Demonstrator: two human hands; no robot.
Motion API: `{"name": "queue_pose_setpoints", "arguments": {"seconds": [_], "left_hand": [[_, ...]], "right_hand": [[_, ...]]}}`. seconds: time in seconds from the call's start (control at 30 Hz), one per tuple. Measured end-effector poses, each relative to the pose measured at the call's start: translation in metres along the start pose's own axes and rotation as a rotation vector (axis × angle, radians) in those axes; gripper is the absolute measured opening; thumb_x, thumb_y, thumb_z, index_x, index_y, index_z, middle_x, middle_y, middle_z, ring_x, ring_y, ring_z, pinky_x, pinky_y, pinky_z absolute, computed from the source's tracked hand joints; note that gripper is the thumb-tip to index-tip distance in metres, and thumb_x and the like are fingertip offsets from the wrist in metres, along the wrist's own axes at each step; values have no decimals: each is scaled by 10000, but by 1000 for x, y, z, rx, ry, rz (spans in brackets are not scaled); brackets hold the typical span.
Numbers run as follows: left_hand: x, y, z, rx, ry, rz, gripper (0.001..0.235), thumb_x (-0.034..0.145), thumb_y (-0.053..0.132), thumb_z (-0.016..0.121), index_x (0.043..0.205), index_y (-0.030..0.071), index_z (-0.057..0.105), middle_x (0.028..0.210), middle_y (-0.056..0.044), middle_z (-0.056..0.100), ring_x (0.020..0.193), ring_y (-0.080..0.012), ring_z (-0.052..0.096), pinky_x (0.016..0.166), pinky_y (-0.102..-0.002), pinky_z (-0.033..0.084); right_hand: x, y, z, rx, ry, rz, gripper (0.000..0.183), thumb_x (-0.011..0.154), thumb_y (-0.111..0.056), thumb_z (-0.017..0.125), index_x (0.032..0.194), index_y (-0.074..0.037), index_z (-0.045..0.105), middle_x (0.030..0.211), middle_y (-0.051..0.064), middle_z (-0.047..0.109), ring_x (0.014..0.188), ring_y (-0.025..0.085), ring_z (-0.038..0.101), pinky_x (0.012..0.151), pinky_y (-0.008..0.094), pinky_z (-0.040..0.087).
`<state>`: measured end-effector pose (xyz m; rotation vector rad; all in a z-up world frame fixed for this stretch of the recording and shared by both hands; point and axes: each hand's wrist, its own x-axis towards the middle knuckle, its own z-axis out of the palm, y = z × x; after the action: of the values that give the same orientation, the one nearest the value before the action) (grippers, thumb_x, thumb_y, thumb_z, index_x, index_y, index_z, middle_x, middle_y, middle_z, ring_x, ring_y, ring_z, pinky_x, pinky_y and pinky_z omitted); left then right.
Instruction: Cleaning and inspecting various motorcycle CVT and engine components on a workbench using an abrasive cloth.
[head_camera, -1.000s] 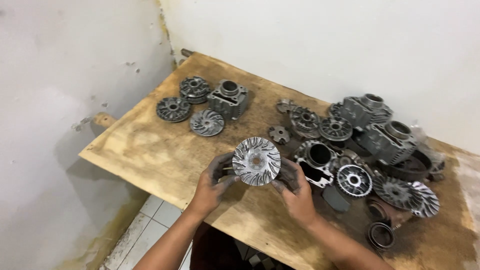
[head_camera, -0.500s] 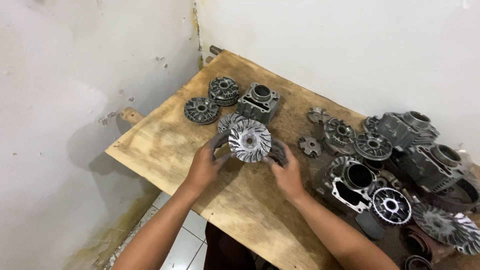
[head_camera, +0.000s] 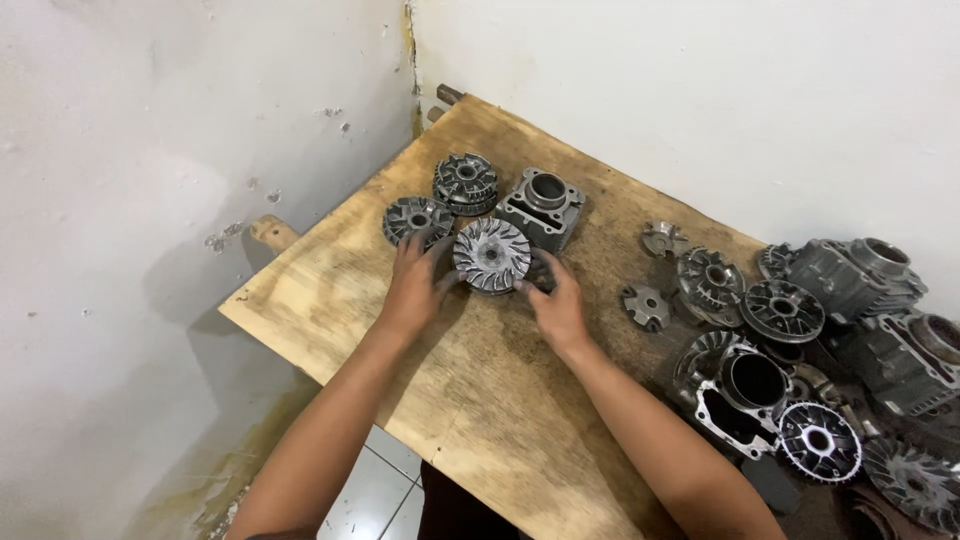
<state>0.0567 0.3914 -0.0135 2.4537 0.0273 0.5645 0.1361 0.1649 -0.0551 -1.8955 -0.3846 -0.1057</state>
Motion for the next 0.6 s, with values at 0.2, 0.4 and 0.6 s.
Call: {"name": "queue_pose_setpoints", "arguments": {"seconds": [0.2,0.4,0.6], "left_hand": [[2,-8,12,130,-2,-29,577,858,445,766,1335,141,659,1496,-213,434,1479,-501,273,1208,-634,229],[-1,6,2,141,-55,-53,566,887,416,743,1367,137,633,1536,-223,388,1515,-504,191,1180,-727,176],[0,-1,7,174,-58,-54,550,906,415,724,1380,153,624,1562,-195,366,1545,-462,150,1191,-723,167]], "right_hand": [[7,8,6,-70,-5,36,582,753,-155,892,1306,-162,710,1128,118,733,1154,315,675,1007,431,521],[1,5,1,-161,-26,-35,535,800,-207,859,1299,-96,699,1167,221,666,1181,432,604,1038,507,483],[7,21,5,-220,-76,41,521,836,-316,838,1313,-156,703,1210,159,653,1210,359,606,1041,454,495]]}}
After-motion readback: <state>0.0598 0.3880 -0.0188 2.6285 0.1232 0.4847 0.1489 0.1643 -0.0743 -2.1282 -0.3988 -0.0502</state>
